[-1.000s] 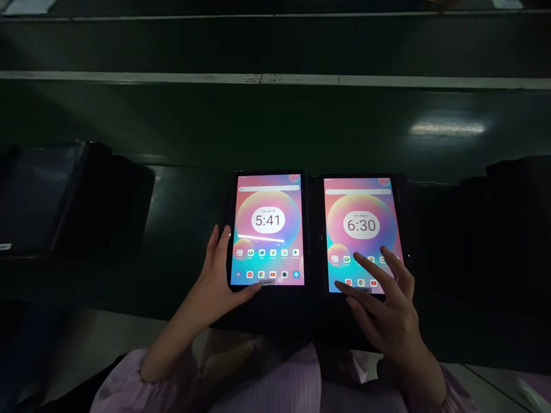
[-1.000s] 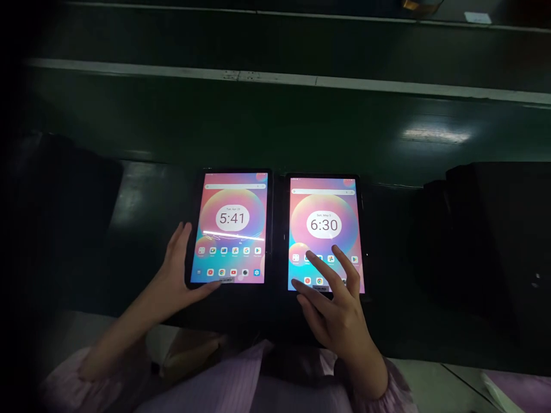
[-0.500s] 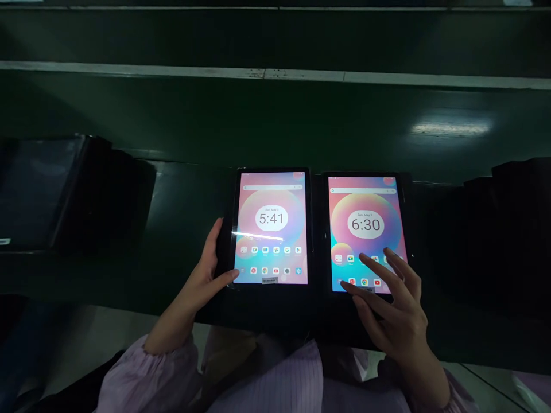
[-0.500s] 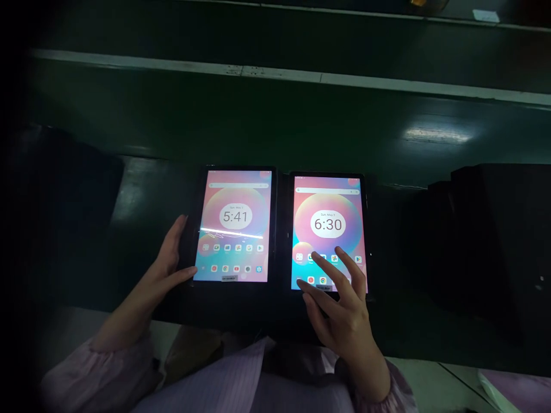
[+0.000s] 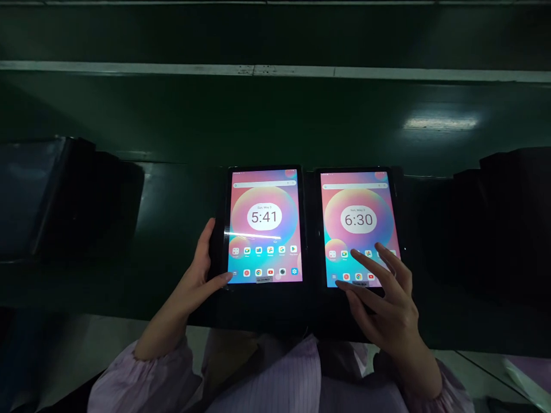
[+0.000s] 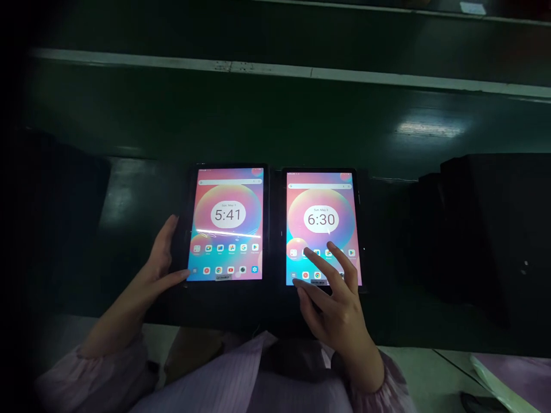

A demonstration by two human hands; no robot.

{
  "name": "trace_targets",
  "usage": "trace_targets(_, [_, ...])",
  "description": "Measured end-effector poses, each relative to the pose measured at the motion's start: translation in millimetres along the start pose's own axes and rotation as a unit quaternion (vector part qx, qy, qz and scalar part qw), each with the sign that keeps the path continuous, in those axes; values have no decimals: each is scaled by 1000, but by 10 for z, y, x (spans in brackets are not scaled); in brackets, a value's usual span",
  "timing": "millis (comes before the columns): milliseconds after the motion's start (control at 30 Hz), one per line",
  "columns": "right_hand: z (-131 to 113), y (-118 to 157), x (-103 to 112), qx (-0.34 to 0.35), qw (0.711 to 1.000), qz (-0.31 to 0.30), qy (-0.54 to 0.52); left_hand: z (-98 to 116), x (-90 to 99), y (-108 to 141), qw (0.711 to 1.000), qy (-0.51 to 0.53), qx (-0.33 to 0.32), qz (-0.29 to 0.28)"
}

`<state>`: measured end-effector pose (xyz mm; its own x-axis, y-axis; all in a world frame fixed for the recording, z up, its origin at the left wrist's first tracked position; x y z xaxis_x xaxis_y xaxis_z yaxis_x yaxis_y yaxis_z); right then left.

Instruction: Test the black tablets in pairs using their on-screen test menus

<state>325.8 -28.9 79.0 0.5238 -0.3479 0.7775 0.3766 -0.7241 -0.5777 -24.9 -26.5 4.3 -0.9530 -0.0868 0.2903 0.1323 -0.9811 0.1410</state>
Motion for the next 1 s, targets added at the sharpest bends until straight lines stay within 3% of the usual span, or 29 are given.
trace_targets(200, [6, -16, -43, 6, 1000, -8, 10, -38, 2, 27, 1000, 16, -6, 21])
trace_targets(367, [53, -34, -13, 15, 1000, 3, 7, -104, 19, 42, 1000, 12, -8, 7])
trace_targets(733, [83, -39, 29, 8, 1000, 11, -2, 18, 16, -13, 1000, -1, 26, -15])
trace_targets(900, [86, -78, -2, 19, 1000, 13, -7, -57, 52, -19, 999, 34, -13, 35])
trace_targets(1000, [50, -115, -6, 23, 1000, 12, -13, -51, 87, -178, 990, 91, -61, 93])
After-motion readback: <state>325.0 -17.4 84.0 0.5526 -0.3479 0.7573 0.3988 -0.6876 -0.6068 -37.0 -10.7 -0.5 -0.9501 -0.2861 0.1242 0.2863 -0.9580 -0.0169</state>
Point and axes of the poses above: each hand's wrist, its own y-axis away from the middle knuckle, its own x-axis out of the back of the hand, z = x × y, the point moved 6 cm from there along -y, towards the middle knuckle, and after that the axes turned 8 degrees about y, right-handed, at the moved point
